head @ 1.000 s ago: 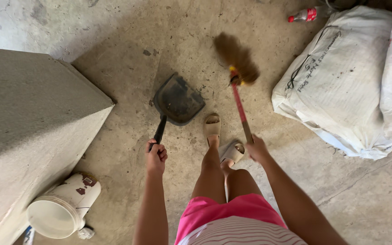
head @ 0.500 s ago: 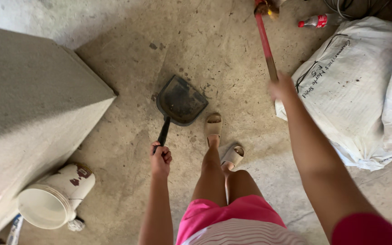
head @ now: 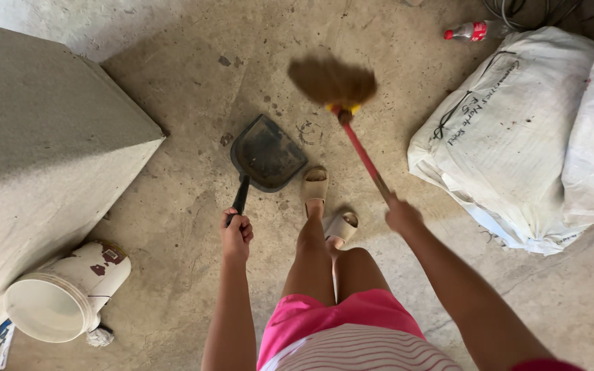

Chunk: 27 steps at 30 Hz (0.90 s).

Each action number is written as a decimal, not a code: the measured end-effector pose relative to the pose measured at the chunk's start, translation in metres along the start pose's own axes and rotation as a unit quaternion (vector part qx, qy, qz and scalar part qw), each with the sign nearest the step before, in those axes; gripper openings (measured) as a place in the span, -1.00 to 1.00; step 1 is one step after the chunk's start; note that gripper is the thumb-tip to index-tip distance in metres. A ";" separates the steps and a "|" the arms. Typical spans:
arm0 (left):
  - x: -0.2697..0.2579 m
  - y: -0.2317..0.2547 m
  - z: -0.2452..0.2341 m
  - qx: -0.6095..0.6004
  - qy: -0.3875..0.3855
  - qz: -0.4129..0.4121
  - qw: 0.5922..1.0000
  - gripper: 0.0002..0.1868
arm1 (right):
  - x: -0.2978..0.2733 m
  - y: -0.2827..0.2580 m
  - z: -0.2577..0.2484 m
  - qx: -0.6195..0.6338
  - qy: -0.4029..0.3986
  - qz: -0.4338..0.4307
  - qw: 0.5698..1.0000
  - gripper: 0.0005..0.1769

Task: The person sweeps debris from the concrete floor into a handheld dustpan using a small broom, moving across different areas of the workspace.

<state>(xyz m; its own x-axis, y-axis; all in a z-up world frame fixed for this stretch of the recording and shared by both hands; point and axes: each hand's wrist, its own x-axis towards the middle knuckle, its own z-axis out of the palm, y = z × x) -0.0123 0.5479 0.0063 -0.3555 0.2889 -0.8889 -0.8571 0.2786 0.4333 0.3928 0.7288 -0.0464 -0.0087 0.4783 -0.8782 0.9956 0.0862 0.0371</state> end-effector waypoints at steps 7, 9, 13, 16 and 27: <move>-0.002 -0.013 -0.002 0.026 -0.009 0.008 1.000 -0.71 | -0.110 0.113 0.027 0.293 -0.005 0.060 0.954 -0.40; -0.001 -0.017 -0.003 0.044 -0.015 0.006 0.999 -0.71 | -0.136 0.123 0.030 0.330 0.012 0.079 0.941 -0.38; 0.002 -0.025 -0.001 0.109 -0.043 0.032 0.993 -0.73 | -0.099 0.136 0.050 0.313 0.081 0.061 0.944 -0.39; 0.009 -0.032 0.013 0.163 -0.023 0.042 0.985 -0.74 | -0.011 0.133 0.055 0.305 0.150 -0.031 0.940 -0.41; 0.031 -0.047 0.047 0.233 0.035 0.041 0.971 -0.77 | -0.045 -0.012 0.138 0.398 -0.039 -0.018 0.917 -0.60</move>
<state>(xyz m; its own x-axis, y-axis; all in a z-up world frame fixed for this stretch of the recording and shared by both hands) 0.0341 0.5869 -0.0342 -0.4540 0.2690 -0.8494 -0.5694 0.6457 0.5088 0.3941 0.5860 -0.0733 -0.0677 0.4212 -0.9045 0.7483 -0.5782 -0.3252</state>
